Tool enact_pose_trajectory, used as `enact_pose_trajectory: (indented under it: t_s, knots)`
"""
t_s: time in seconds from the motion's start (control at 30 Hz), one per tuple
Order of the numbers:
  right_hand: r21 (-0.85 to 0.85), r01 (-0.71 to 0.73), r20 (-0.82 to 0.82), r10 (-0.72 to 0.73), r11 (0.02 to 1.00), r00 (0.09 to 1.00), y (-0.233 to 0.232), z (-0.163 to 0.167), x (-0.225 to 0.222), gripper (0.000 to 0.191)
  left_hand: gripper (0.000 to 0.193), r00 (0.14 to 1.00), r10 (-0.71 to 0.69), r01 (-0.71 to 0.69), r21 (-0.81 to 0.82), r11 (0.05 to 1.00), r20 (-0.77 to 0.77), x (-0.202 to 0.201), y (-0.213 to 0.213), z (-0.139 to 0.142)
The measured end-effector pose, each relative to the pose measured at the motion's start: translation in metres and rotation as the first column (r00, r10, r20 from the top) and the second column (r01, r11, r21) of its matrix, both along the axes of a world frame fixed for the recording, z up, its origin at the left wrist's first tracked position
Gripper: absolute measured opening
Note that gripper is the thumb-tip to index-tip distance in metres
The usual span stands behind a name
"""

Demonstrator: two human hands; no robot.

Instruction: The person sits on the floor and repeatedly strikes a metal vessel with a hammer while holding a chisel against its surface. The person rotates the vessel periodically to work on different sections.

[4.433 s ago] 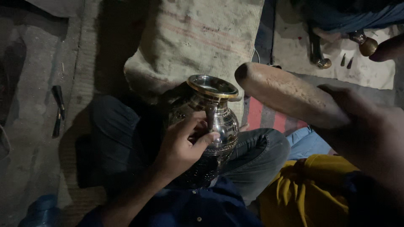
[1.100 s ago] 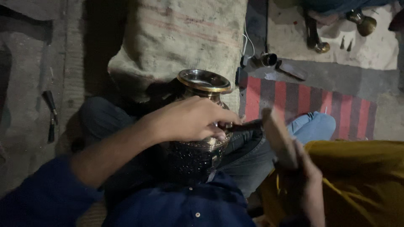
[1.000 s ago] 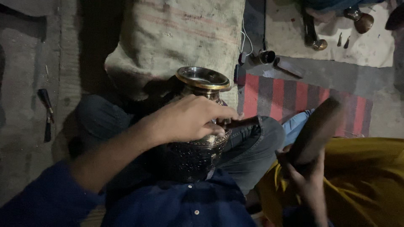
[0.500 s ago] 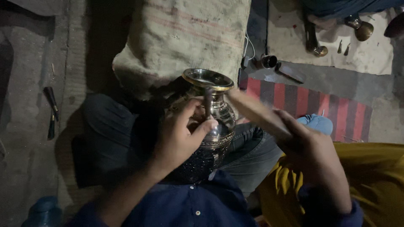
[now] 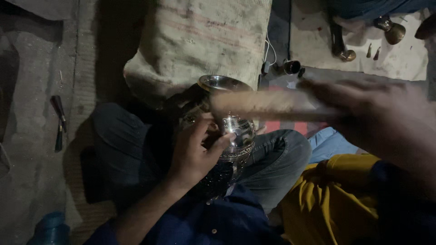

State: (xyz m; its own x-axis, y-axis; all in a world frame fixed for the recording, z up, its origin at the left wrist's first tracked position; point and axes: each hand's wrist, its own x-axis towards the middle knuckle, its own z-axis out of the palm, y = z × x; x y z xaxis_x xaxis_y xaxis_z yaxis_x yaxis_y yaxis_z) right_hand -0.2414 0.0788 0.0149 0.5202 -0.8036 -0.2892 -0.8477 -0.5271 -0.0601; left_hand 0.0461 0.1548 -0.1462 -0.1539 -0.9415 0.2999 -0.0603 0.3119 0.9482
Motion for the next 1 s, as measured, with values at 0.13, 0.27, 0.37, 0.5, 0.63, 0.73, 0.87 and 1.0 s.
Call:
enact_pose_trajectory:
  t_s: [0.13, 0.27, 0.37, 0.5, 0.63, 0.73, 0.87, 1.0]
  knots:
    - [0.085, 0.214, 0.162, -0.225, 0.973, 0.961, -0.004, 0.002, 0.003, 0.076, 0.026, 0.999, -0.017, 0.012, 0.100, 0.995, 0.041, 0.001, -0.001, -0.001]
    - [-0.063, 0.076, -0.203, -0.087, 0.995, 0.975, -0.005, -0.001, 0.001, 0.065, 0.025, 0.992, -0.069, 0.051, 0.167, 0.985, 0.106, 0.003, -0.008, 0.000]
    - [-0.039, 0.189, -0.091, -0.191, 0.981, 0.977, -0.004, -0.002, -0.001, 0.071, 0.027, 0.995, -0.089, 0.082, 0.130, 0.988, 0.050, 0.002, -0.011, 0.005]
    - [-0.008, 0.274, -0.158, -0.272, 0.962, 0.949, 0.000, 0.001, 0.001, 0.072, 0.032, 0.977, -0.053, 0.029, 0.117, 0.993, 0.208, 0.000, -0.015, 0.010]
    - [0.007, 0.217, -0.689, -0.153, 0.976, 0.708, 0.002, -0.006, 0.002, 0.069, 0.036, 0.975, -0.136, 0.118, 0.108, 0.987, 0.178, 0.003, -0.019, 0.012]
    - [-0.001, -0.056, 0.638, 0.043, 0.998, 0.769, 0.007, -0.015, -0.003, 0.051, 0.045, 0.959, -0.188, 0.167, 0.111, 0.980, 0.213, 0.002, -0.023, 0.015]
    - [-0.015, 0.279, -0.093, -0.279, 0.960, 0.956, 0.033, -0.022, -0.022, 0.067, 0.043, 0.929, -0.325, 0.307, 0.120, 0.944, 0.178, 0.000, -0.036, 0.023]
    - [0.019, 0.463, 0.097, -0.463, 0.886, 0.881, 0.072, -0.044, -0.030, 0.073, 0.034, 0.704, -0.552, 0.453, 0.316, 0.834, 0.447, -0.002, -0.053, 0.032]
